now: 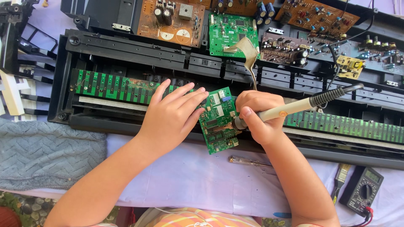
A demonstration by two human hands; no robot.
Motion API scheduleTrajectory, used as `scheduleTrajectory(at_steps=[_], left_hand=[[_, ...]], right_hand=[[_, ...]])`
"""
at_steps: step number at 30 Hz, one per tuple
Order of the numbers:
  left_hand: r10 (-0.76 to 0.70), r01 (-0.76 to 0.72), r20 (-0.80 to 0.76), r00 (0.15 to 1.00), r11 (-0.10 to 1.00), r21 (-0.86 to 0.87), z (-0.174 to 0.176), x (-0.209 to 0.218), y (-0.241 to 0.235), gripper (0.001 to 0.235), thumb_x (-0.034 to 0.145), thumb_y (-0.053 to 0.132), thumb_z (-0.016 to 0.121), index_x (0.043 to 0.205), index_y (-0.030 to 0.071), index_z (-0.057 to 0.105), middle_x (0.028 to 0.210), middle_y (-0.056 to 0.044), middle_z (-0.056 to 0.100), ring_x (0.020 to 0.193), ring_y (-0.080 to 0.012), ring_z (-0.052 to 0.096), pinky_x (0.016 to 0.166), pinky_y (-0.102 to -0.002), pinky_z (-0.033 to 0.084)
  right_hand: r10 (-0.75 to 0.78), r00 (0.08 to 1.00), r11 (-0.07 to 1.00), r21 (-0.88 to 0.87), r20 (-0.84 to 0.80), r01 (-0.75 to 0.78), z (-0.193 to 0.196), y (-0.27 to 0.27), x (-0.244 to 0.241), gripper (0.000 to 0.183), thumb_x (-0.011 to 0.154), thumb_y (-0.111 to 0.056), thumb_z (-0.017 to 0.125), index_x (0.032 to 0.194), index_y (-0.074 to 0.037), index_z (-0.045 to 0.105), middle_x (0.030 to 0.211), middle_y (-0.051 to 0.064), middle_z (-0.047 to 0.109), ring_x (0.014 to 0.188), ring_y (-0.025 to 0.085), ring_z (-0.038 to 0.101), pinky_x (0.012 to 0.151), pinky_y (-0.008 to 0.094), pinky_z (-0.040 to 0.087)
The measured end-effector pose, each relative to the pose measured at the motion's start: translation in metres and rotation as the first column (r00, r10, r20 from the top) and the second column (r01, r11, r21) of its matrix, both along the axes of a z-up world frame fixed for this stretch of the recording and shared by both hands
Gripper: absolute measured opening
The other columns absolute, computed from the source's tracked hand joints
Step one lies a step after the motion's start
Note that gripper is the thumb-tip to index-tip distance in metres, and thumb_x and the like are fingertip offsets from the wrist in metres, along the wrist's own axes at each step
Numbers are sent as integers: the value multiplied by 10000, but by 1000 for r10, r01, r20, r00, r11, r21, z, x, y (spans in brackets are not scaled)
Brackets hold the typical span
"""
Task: The person uses a soldering iron to work on a green circuit board held in their left hand. The board is positioned over a disassembled electronic device, likely a keyboard, with various other circuit boards and components visible on the table.
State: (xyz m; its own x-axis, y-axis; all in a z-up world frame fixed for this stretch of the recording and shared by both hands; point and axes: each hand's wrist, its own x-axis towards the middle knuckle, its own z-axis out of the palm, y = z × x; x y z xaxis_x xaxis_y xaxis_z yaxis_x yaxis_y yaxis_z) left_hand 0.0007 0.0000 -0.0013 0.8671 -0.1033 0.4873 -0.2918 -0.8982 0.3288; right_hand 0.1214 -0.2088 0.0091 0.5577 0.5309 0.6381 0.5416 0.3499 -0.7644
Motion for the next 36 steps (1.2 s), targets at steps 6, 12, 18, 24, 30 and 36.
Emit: scheduleTrajectory(at_steps=[6,12,18,24,30,36], left_hand=[[4,-4,-7,1000,1000,-4,1,-1,0,284,1044,258,616,1303,162,683,1276,-16,726,1287,-215,628,1149,-556,321],[0,0,-8,1000,1000,-2,1,-1,0,286,1042,257,618,1303,159,683,1277,-19,727,1285,-215,630,1153,-558,320],[-1,1,-7,1000,1000,-9,1,-1,0,279,1045,254,615,1297,158,686,1272,-19,727,1282,-222,632,1148,-561,323],[-4,4,-11,1000,1000,-8,0,-1,0,284,1046,261,613,1300,160,686,1277,-19,726,1288,-222,629,1148,-566,323],[1,-1,-9,1000,1000,-19,1,-1,-1,280,1043,248,619,1298,154,687,1273,-22,728,1285,-224,630,1152,-561,314],[7,-7,-12,1000,1000,-2,0,-1,-1,288,1040,258,620,1305,165,683,1279,-11,726,1291,-211,627,1156,-555,316]], right_hand=[[23,1000,1000,18,-3,-23,0,0,0,352,935,-44,587,584,-44,555,476,60,435,409,201,422,470,331,434],[32,999,999,10,10,-32,1,1,0,337,927,-32,589,591,-42,564,474,62,428,399,210,425,471,341,448],[55,998,998,10,7,-55,1,1,1,337,915,-30,610,581,-45,567,472,68,452,384,223,441,462,357,455],[22,1000,1000,-4,20,-22,3,1,1,342,922,-17,591,583,-45,559,472,64,435,395,229,447,467,350,455],[-20,999,1000,-8,31,21,0,-5,5,363,940,-20,577,579,-44,537,469,59,432,409,233,462,476,346,463],[-73,997,996,51,0,72,-7,-7,8,402,938,-27,570,544,-32,489,449,69,371,385,222,398,454,353,433]])
